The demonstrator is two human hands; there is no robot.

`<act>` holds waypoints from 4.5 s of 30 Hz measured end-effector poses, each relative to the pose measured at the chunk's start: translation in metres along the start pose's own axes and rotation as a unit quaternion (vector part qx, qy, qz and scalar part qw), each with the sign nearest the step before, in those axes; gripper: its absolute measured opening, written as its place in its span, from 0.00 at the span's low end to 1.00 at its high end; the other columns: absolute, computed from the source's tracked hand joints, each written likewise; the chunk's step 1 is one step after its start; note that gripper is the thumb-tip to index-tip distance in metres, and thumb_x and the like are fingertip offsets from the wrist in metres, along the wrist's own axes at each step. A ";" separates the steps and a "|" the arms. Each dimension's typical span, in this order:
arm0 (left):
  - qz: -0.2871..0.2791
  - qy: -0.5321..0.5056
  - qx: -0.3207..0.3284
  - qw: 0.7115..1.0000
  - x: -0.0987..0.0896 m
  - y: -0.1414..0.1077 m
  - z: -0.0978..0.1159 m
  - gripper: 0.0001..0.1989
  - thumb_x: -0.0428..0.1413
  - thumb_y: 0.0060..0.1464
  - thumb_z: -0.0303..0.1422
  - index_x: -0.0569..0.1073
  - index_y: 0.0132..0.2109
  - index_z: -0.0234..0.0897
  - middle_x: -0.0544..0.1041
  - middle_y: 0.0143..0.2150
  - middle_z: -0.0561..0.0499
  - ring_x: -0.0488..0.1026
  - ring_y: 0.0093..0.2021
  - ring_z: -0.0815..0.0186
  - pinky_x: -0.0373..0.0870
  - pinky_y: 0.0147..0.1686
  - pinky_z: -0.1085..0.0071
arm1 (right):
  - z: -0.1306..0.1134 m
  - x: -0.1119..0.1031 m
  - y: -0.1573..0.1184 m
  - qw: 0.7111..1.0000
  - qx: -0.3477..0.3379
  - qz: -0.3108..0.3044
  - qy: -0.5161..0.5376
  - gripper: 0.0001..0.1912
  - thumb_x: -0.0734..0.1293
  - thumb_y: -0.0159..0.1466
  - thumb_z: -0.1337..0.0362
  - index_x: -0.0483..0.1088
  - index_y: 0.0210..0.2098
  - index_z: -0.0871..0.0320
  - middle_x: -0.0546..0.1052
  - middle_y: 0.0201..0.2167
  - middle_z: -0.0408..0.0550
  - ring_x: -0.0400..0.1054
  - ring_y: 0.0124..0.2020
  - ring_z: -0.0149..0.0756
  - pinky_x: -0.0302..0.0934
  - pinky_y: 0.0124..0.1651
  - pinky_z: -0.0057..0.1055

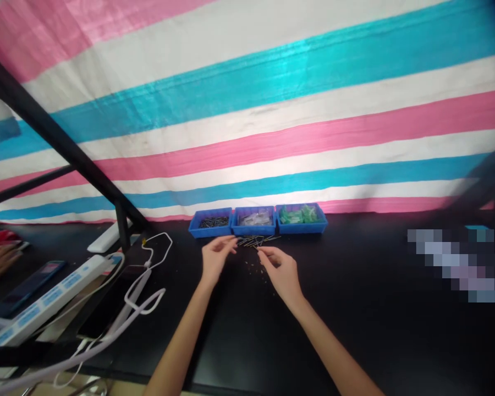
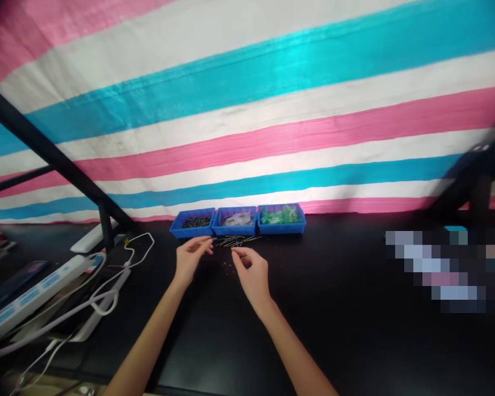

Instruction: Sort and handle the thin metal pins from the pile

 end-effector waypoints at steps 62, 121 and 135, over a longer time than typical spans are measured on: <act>-0.157 0.315 0.199 0.915 0.081 -0.058 0.017 0.09 0.48 0.55 0.31 0.72 0.42 0.38 0.74 0.40 0.49 0.69 0.43 0.63 0.61 0.45 0.63 | 0.021 0.009 0.008 0.960 -0.093 -0.078 -0.251 0.11 0.60 0.56 0.64 0.71 0.36 0.54 0.72 0.36 0.45 0.67 0.30 0.32 0.62 0.34 0.30; -0.075 0.035 0.052 0.995 0.045 -0.047 0.000 0.10 0.55 0.50 0.36 0.76 0.37 0.35 0.76 0.34 0.48 0.67 0.30 0.67 0.62 0.32 0.70 | 0.011 0.005 0.004 0.968 -0.103 -0.052 -0.223 0.15 0.61 0.58 0.54 0.73 0.33 0.57 0.75 0.34 0.49 0.69 0.28 0.36 0.62 0.32 0.31; -0.046 -0.193 -0.093 0.976 0.046 -0.047 -0.026 0.18 0.61 0.42 0.37 0.76 0.41 0.32 0.76 0.40 0.43 0.72 0.39 0.62 0.67 0.43 0.65 | 0.011 0.024 -0.008 0.982 -0.066 -0.064 -0.165 0.13 0.62 0.57 0.54 0.71 0.34 0.56 0.75 0.32 0.47 0.68 0.26 0.35 0.62 0.32 0.31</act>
Point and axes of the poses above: each hand's wrist, its own y-axis towards the middle knuckle, its own x-axis out of the palm, z = x × y, the point moved 10 cm from there along y, towards the middle knuckle
